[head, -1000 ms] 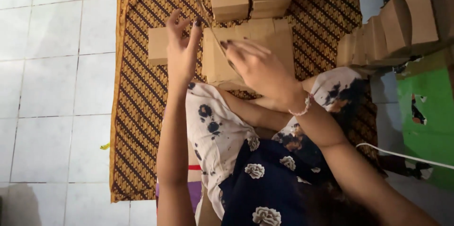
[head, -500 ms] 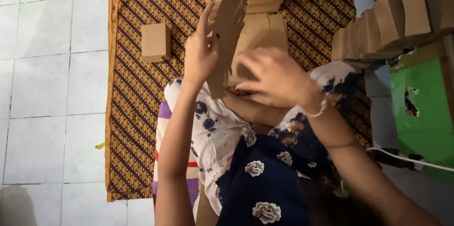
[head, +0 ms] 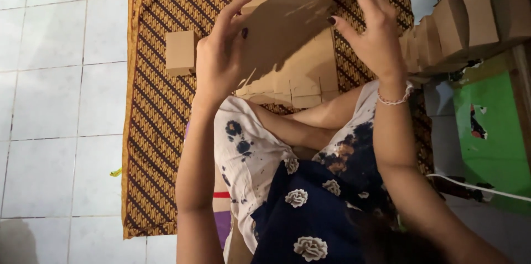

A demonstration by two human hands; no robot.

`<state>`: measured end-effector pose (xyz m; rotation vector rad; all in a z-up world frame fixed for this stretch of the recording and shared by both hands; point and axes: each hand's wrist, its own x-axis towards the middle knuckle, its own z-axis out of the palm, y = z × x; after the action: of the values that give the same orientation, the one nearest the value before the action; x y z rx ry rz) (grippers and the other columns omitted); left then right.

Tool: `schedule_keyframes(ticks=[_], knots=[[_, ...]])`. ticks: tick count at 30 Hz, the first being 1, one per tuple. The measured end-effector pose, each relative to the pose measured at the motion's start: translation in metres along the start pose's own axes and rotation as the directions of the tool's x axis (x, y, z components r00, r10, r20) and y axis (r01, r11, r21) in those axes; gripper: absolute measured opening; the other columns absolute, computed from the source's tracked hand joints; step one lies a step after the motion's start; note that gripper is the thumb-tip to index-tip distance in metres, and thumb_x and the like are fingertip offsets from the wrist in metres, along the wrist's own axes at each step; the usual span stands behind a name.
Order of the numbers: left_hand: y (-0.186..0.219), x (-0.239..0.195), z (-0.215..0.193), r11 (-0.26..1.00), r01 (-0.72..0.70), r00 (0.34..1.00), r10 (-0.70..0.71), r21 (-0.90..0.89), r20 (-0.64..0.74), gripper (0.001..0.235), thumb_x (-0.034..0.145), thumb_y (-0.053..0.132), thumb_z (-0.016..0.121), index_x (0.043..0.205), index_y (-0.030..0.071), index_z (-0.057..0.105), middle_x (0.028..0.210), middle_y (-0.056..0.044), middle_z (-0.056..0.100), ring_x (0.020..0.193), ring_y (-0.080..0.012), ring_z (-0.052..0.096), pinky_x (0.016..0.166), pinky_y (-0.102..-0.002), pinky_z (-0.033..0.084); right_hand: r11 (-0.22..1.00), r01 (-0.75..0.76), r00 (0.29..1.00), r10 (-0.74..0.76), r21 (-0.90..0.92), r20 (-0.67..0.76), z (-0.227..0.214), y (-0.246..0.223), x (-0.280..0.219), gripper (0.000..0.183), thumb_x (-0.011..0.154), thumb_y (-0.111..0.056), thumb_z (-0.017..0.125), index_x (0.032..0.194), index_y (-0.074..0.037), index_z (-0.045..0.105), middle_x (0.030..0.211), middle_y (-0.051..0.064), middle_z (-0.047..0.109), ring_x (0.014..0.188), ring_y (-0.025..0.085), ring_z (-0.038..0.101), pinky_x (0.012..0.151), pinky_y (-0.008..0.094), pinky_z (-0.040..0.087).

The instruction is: Folding flat cardboard templates into small rectangular boxes while sitting on the floor.

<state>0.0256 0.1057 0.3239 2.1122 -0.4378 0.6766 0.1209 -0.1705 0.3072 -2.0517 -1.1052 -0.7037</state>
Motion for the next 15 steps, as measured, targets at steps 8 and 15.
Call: schedule_keyframes(ticks=[8, 15], knots=[[0.011, 0.001, -0.001, 0.999, 0.031, 0.999, -0.031, -0.015, 0.034, 0.07, 0.089, -0.018, 0.055, 0.148, 0.019, 0.045, 0.119, -0.011, 0.081, 0.068, -0.0129, 0.067, 0.06, -0.028, 0.051, 0.986, -0.041, 0.997, 0.05, 0.164, -0.055, 0.0, -0.013, -0.001, 0.021, 0.092, 0.023, 0.07, 0.108, 0.011, 0.064, 0.111, 0.02, 0.072, 0.096, 0.031, 0.069, 0.09, 0.038, 0.056], [0.007, 0.009, 0.014, 0.994, 0.019, 0.98, 0.003, 0.108, -0.198, 0.031, 0.092, 0.007, 0.07, 0.121, 0.005, 0.059, 0.115, -0.009, 0.052, 0.103, -0.0219, 0.057, 0.087, -0.034, 0.05, 0.992, -0.113, 0.987, 0.118, 0.054, -0.105, 0.0, -0.02, -0.004, 0.017, 0.096, 0.021, 0.067, 0.109, 0.011, 0.063, 0.102, 0.019, 0.071, 0.077, 0.026, 0.064, 0.072, 0.034, 0.052]])
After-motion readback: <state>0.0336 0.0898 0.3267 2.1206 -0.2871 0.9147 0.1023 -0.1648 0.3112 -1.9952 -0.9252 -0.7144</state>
